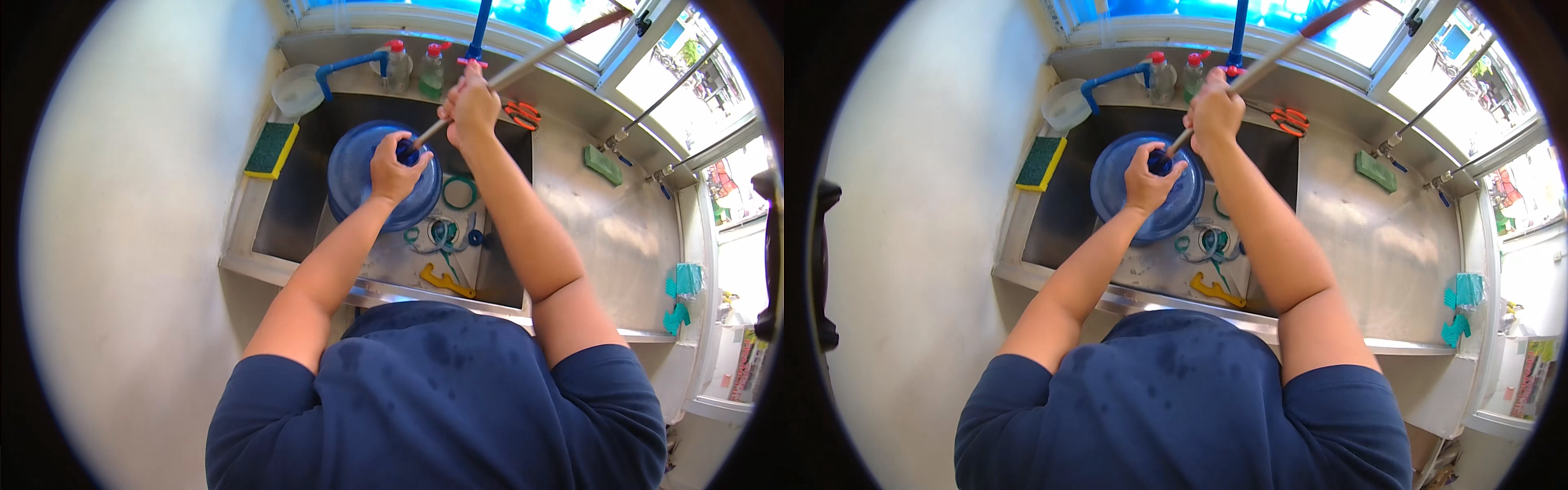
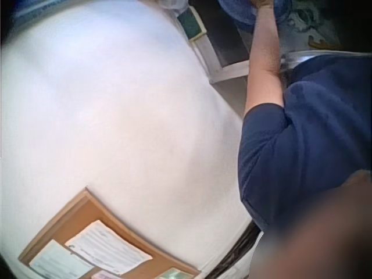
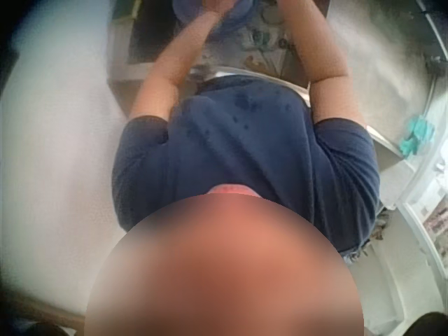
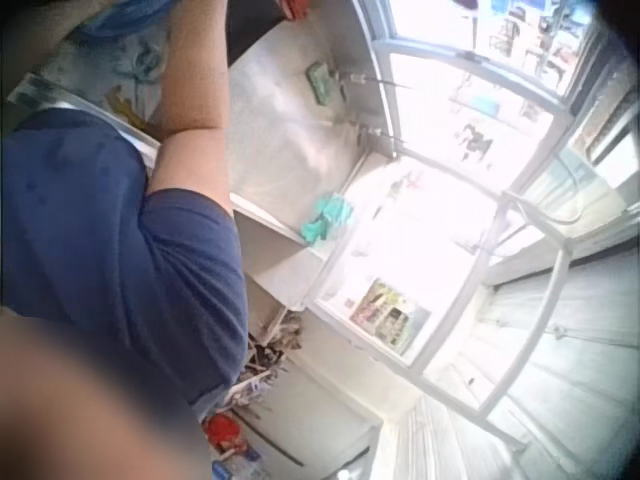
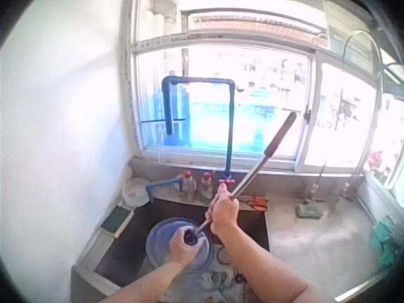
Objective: The person cleans a large blue water dispenser bottle in a sink. They scrub the interior with a long brush, rinse it multiple times with tap water, and shake it to remove excess water. The person also cleans the bottle cap with a sponge and places the cleaned bottle on the counter.
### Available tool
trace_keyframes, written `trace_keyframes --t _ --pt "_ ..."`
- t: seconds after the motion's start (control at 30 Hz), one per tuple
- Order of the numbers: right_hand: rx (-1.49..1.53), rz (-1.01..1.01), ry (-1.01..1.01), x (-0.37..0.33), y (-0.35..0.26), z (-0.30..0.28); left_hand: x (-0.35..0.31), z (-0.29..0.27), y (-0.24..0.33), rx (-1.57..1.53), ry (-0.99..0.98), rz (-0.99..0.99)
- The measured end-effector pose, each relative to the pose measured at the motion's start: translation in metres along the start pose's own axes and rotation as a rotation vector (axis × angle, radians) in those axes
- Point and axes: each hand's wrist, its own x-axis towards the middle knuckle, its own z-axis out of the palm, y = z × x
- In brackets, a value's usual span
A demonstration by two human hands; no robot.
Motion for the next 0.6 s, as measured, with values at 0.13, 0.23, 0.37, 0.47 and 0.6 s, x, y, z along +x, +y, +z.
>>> trace_keyframes --t 0.13,0.23,0.37,0.47,0.6 --pt "-0.4 -0.009 -0.392 0.003 0.004 0.002 0.015 0.004 -0.003 -0.125 -0.718 0.041" --pt "-0.345 -0.091 -0.497 0.002 0.004 0.002 0.025 -0.003 0.005 -0.091 -0.622 0.081" --pt "-0.077 -0.096 -0.17 0.007 0.003 0.002 0.019 0.0 0.013 -0.151 -0.026 -0.281" --pt "-0.299 0.065 -0.054 0.011 0.007 0.005 0.024 0.006 0.007 -0.153 -0.401 -0.042" --pt "-0.481 -0.23 -0.479 0.01 0.012 0.013 0.03 0.017 0.006 -0.232 -0.465 0.032"
